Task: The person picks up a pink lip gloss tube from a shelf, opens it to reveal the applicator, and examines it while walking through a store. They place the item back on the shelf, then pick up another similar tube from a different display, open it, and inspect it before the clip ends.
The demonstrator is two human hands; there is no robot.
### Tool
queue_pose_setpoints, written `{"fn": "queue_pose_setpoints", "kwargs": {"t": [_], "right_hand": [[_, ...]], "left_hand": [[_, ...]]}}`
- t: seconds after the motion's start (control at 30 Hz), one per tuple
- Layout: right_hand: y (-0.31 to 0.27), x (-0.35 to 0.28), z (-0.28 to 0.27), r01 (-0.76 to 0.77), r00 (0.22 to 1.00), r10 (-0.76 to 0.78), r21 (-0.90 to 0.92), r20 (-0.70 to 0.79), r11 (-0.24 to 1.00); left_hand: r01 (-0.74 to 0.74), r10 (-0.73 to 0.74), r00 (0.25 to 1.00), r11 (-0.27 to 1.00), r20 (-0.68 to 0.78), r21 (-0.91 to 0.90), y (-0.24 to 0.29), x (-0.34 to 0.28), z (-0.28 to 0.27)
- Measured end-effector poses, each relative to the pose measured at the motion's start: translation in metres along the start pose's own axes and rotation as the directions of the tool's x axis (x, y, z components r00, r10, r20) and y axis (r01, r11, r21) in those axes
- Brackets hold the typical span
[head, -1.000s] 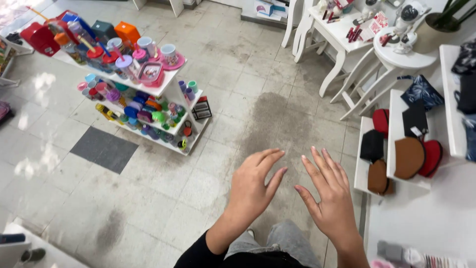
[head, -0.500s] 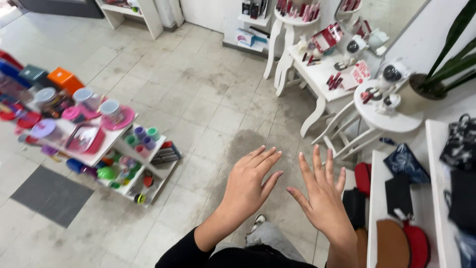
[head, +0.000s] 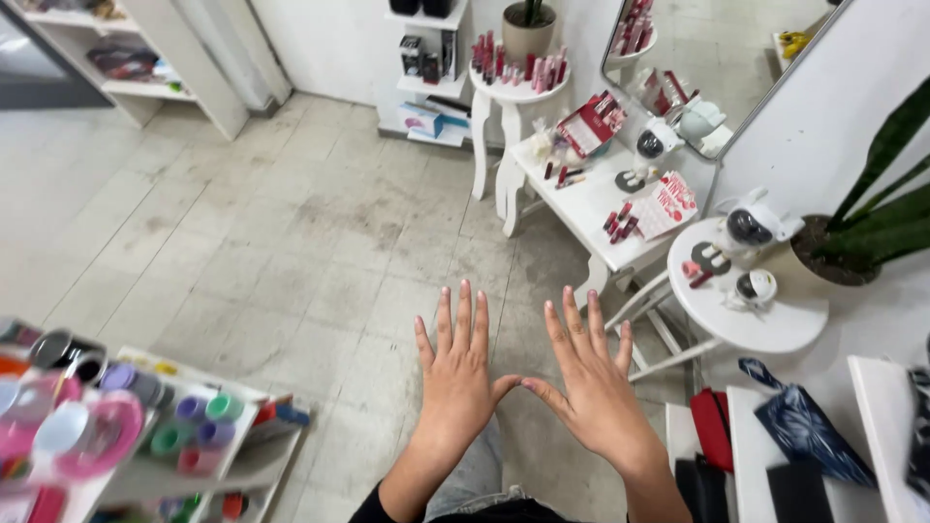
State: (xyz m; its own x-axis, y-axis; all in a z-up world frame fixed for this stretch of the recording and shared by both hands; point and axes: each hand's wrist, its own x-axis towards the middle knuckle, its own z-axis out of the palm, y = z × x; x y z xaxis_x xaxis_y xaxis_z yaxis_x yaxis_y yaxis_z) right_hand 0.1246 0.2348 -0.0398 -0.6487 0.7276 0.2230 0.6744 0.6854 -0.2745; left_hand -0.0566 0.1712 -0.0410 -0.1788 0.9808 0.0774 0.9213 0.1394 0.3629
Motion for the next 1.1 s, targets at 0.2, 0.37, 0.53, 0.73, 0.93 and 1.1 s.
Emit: {"fn": "queue_pose_setpoints", "kwargs": {"t": [0.2, 0.37, 0.53, 0.73, 0.93, 1.1], "right_hand": [[0.052, 0.157, 0.01, -0.012, 1.0, 0.013, -0.049, 0.019, 0.999], [0.091, 0.272, 0.008, -0.049, 0.998, 0.048, -0.056, -0.028, 0.997], [0.147, 0.364, 0.04, -0.148, 0.989, 0.149, -0.112, 0.005, 0.983], [0.24, 0.486, 0.101, -0.216, 0.974, 0.219, -0.052, 0.058, 0.975], [0.36, 0.63, 0.175, -0.212, 0.976, 0.217, 0.097, -0.035, 0.972], [0.464, 0.76, 0.269, -0.306, 0.94, 0.328, 0.196, -0.09, 0.932]], "left_hand": [[-0.102, 0.101, 0.994, 0.995, -0.046, 0.001, -0.048, 0.173, -0.006], [-0.209, 0.216, 0.966, 0.976, -0.138, 0.066, -0.079, 0.3, -0.026], [-0.279, 0.289, 0.951, 0.955, -0.107, 0.097, -0.106, 0.405, -0.009], [-0.387, 0.387, 0.921, 0.922, -0.055, 0.01, -0.14, 0.543, 0.074], [-0.251, 0.249, 0.956, 0.968, 0.153, -0.009, -0.175, 0.689, 0.123], [-0.177, 0.173, 0.911, 0.984, 0.375, -0.024, -0.196, 0.783, 0.171]]}}
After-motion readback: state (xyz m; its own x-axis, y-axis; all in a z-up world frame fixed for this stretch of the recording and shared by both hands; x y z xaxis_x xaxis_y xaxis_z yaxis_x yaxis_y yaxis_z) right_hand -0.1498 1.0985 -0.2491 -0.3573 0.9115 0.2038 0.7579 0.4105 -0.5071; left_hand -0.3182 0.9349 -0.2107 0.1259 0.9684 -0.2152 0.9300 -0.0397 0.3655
